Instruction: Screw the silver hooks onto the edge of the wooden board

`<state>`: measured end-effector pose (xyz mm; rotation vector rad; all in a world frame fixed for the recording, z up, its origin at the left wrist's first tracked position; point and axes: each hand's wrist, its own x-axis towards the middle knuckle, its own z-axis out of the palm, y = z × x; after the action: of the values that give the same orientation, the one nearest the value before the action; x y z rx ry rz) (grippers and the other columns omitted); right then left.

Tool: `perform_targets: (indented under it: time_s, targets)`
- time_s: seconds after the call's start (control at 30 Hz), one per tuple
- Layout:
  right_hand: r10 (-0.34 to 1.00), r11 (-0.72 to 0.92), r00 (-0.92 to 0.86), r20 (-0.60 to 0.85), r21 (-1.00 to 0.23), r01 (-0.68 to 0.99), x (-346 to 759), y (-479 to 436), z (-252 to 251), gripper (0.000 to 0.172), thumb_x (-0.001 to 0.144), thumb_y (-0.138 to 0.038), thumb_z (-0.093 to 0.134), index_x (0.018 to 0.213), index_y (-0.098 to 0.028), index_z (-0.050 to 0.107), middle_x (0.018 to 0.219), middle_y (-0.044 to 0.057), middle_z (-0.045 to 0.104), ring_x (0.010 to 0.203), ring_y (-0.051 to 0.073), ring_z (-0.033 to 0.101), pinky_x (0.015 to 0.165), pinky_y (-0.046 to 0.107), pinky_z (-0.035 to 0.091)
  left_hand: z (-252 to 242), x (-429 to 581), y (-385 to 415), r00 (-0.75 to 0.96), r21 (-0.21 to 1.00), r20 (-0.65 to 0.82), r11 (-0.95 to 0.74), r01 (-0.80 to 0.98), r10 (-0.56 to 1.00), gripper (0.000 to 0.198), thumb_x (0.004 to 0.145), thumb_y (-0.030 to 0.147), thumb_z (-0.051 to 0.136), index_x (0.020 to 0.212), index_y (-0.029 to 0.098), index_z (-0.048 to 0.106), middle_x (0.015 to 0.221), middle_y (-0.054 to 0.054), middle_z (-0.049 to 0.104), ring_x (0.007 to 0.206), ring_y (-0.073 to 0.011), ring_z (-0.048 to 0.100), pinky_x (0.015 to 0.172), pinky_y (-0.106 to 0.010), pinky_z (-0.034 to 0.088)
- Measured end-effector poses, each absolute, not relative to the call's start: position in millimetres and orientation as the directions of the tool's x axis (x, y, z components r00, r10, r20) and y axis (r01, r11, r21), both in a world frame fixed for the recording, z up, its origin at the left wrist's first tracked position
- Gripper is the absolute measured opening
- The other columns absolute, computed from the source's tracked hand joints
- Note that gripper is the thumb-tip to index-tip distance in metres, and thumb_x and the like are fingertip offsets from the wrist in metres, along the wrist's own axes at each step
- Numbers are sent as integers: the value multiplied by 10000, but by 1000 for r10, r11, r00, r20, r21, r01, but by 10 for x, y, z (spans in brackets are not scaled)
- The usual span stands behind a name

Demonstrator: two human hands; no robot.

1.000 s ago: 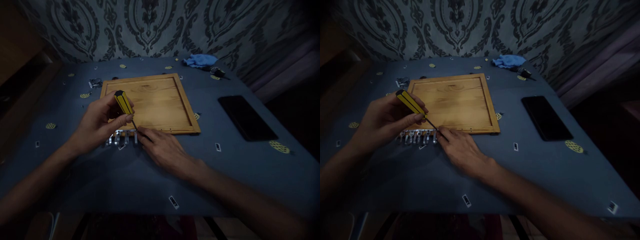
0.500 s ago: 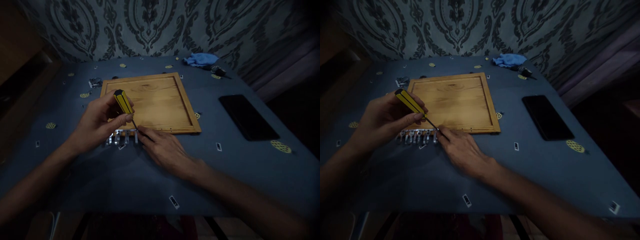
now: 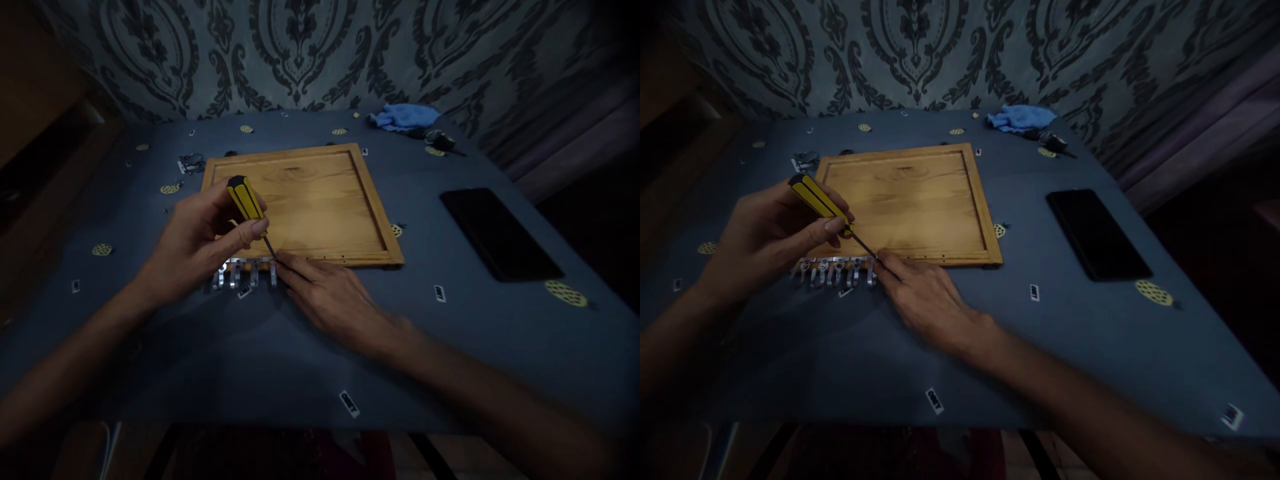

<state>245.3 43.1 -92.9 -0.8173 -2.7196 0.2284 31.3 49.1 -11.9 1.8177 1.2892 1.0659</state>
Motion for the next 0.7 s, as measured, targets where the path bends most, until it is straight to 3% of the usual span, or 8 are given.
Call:
perform_targets:
  time_s: [0.17,0.4,0.7]
  targets:
    - [565,822,-795,219,-238,518,2460,432,-919,447,986,-71,490,1423,-94,579,1477,179,622,1095,307,744,865,497,667,-110,315,474,152,821,278,-317,476,949,233,804,466,839,864,279,714,854,-6,690,788,-196,664,689,-360,587]
    - [563,825,-800,208,-200,528,2461,429,-919,451,991,-79,491,1435,-94,569,1479,184,620,1078,300,748,849,473,664,-95,301,463,186,805,300,-353,477,936,286,810,421,857,946,234,689,856,7,683,803,-189,662,721,-357,581]
    - [562,826,-796,226,-206,525,2457,435,-928,443,996,-88,497,1433,-84,570,1459,178,638,1040,304,759,816,486,676,-44,303,434,178,773,338,-380,508,924,275,833,449,835,915,226,696,865,5,673,800,-181,639,704,-342,548]
